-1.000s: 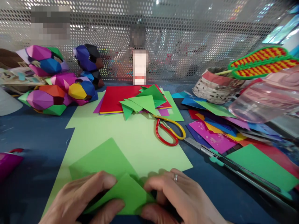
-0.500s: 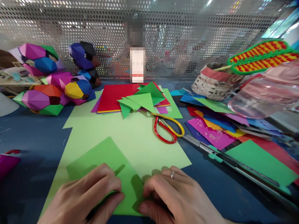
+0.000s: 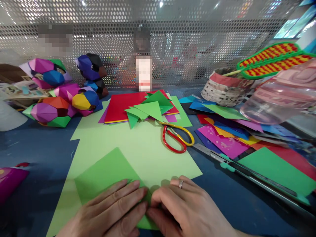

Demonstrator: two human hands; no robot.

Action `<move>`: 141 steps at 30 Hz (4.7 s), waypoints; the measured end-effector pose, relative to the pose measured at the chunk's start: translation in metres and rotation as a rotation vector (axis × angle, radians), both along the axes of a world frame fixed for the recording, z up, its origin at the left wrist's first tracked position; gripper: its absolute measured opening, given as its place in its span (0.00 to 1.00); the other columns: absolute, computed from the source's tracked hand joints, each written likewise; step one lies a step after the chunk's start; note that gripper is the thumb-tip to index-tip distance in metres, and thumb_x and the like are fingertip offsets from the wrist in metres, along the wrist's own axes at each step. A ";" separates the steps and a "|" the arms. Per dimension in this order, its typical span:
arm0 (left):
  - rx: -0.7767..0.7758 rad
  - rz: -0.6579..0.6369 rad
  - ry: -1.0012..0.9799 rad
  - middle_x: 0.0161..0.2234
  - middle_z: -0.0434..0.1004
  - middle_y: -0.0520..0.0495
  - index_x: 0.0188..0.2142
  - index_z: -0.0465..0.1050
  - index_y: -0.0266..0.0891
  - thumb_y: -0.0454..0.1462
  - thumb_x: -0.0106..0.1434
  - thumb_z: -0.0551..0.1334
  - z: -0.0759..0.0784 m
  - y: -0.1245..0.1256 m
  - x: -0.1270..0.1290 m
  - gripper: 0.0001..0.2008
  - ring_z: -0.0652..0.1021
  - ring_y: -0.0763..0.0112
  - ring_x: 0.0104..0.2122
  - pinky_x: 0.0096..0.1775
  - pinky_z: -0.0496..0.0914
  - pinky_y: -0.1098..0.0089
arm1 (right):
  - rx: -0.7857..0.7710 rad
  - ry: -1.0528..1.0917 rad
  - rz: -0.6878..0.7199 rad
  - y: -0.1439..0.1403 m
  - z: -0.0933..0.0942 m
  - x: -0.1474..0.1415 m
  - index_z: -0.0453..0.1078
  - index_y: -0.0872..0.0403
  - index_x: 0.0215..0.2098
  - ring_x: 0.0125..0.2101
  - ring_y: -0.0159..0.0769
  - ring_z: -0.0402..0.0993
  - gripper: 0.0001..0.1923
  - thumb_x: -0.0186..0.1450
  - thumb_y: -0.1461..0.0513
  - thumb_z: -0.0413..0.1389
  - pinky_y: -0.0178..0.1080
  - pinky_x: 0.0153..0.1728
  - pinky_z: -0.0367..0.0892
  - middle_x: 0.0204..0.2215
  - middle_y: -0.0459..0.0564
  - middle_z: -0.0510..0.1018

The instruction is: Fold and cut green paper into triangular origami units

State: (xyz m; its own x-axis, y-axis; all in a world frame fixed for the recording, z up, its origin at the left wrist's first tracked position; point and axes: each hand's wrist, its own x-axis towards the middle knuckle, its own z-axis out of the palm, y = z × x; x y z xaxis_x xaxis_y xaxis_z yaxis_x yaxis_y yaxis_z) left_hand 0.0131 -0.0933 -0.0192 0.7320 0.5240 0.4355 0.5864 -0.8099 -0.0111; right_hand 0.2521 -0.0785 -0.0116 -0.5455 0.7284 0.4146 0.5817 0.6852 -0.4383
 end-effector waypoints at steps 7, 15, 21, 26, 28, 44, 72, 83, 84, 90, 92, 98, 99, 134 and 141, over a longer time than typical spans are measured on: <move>0.052 -0.026 -0.015 0.57 0.76 0.52 0.60 0.68 0.46 0.34 0.72 0.57 -0.013 0.003 -0.005 0.18 0.74 0.67 0.58 0.61 0.67 0.67 | 0.069 -0.049 -0.033 0.000 -0.005 0.000 0.66 0.52 0.31 0.25 0.35 0.69 0.06 0.65 0.68 0.52 0.37 0.31 0.60 0.21 0.42 0.71; -0.062 0.015 -0.059 0.56 0.76 0.52 0.61 0.67 0.46 0.31 0.72 0.56 0.001 -0.001 0.000 0.20 0.74 0.67 0.57 0.60 0.68 0.68 | -0.148 -0.014 0.000 0.008 0.012 0.006 0.67 0.53 0.35 0.27 0.34 0.69 0.06 0.68 0.68 0.50 0.38 0.32 0.60 0.26 0.44 0.74; -0.172 0.005 -0.095 0.54 0.78 0.50 0.59 0.69 0.45 0.30 0.72 0.54 0.013 -0.003 0.006 0.19 0.75 0.63 0.57 0.59 0.69 0.64 | -0.285 0.049 -0.127 0.021 0.021 0.010 0.68 0.53 0.39 0.33 0.36 0.72 0.06 0.69 0.68 0.51 0.39 0.37 0.61 0.29 0.45 0.77; -0.137 0.022 -0.085 0.55 0.77 0.52 0.61 0.68 0.46 0.30 0.73 0.52 0.005 -0.003 0.004 0.21 0.75 0.65 0.57 0.61 0.67 0.64 | -0.273 0.040 -0.086 0.022 0.020 0.010 0.68 0.53 0.39 0.32 0.35 0.70 0.05 0.68 0.68 0.52 0.39 0.38 0.59 0.29 0.44 0.76; -0.137 0.018 -0.069 0.55 0.77 0.53 0.61 0.67 0.48 0.31 0.73 0.52 0.002 -0.001 0.002 0.20 0.76 0.66 0.56 0.61 0.66 0.66 | -0.285 0.040 -0.063 0.021 0.021 0.010 0.68 0.54 0.40 0.31 0.34 0.69 0.05 0.67 0.68 0.53 0.39 0.39 0.58 0.29 0.43 0.75; -0.141 0.008 -0.019 0.59 0.73 0.52 0.61 0.68 0.45 0.31 0.73 0.51 0.005 -0.001 0.002 0.20 0.73 0.65 0.58 0.62 0.65 0.64 | -0.508 -0.062 0.076 0.031 0.044 0.019 0.69 0.52 0.35 0.33 0.33 0.68 0.10 0.59 0.62 0.66 0.38 0.39 0.60 0.29 0.41 0.73; -0.037 -0.117 0.076 0.63 0.67 0.46 0.61 0.68 0.36 0.30 0.69 0.56 0.011 0.010 -0.002 0.21 0.71 0.61 0.61 0.62 0.63 0.64 | -0.528 -0.197 0.218 0.043 0.054 0.027 0.70 0.52 0.39 0.36 0.34 0.71 0.11 0.62 0.61 0.67 0.35 0.36 0.62 0.33 0.42 0.76; -0.055 -0.081 0.071 0.64 0.66 0.48 0.62 0.66 0.36 0.31 0.71 0.55 0.012 0.005 -0.003 0.21 0.69 0.66 0.62 0.65 0.58 0.66 | -0.541 -0.206 0.248 0.043 0.053 0.027 0.70 0.54 0.38 0.39 0.34 0.71 0.04 0.68 0.68 0.58 0.37 0.42 0.62 0.36 0.45 0.79; -0.043 -0.100 0.074 0.64 0.65 0.47 0.62 0.66 0.35 0.31 0.70 0.55 0.012 0.007 -0.004 0.21 0.68 0.66 0.62 0.65 0.57 0.66 | -0.536 -0.200 0.248 0.043 0.053 0.026 0.70 0.54 0.38 0.39 0.34 0.72 0.04 0.68 0.69 0.58 0.37 0.42 0.62 0.36 0.45 0.79; -0.047 -0.079 0.051 0.65 0.63 0.43 0.62 0.65 0.30 0.30 0.68 0.59 0.010 0.005 -0.005 0.23 0.68 0.62 0.63 0.66 0.56 0.66 | -0.508 -0.152 0.281 0.043 0.049 0.025 0.70 0.55 0.34 0.37 0.33 0.71 0.07 0.65 0.72 0.56 0.37 0.42 0.60 0.33 0.44 0.78; -0.052 -0.041 0.015 0.65 0.64 0.43 0.61 0.66 0.30 0.30 0.67 0.60 0.011 0.002 -0.002 0.23 0.69 0.61 0.61 0.65 0.59 0.67 | -0.505 -0.157 0.287 0.043 0.048 0.025 0.70 0.55 0.32 0.36 0.32 0.70 0.08 0.65 0.72 0.56 0.37 0.41 0.59 0.32 0.44 0.77; -0.131 0.220 -0.075 0.56 0.71 0.44 0.56 0.67 0.39 0.35 0.65 0.62 0.020 -0.003 0.007 0.20 0.77 0.63 0.52 0.53 0.73 0.70 | -0.479 -0.155 0.283 0.045 0.046 0.024 0.71 0.55 0.31 0.35 0.33 0.69 0.06 0.63 0.70 0.57 0.37 0.40 0.59 0.30 0.44 0.76; -0.146 0.251 -0.081 0.56 0.71 0.44 0.55 0.67 0.40 0.36 0.65 0.62 0.020 -0.003 0.008 0.19 0.77 0.63 0.51 0.51 0.74 0.70 | -0.476 -0.147 0.287 0.045 0.045 0.024 0.71 0.55 0.31 0.35 0.33 0.69 0.05 0.64 0.70 0.58 0.37 0.40 0.59 0.30 0.44 0.76; -0.364 0.506 -0.158 0.28 0.76 0.63 0.43 0.68 0.52 0.51 0.59 0.62 0.015 -0.002 -0.008 0.15 0.76 0.75 0.23 0.26 0.71 0.81 | -0.583 -0.229 0.369 0.047 0.052 0.028 0.77 0.54 0.28 0.39 0.35 0.72 0.07 0.62 0.60 0.66 0.35 0.38 0.60 0.29 0.44 0.78; -0.343 0.437 -0.165 0.27 0.75 0.60 0.45 0.67 0.51 0.49 0.62 0.62 0.017 0.000 -0.008 0.14 0.74 0.74 0.20 0.23 0.72 0.78 | -0.528 -0.256 0.408 0.047 0.051 0.028 0.75 0.54 0.30 0.38 0.35 0.71 0.10 0.61 0.56 0.67 0.36 0.38 0.59 0.28 0.43 0.76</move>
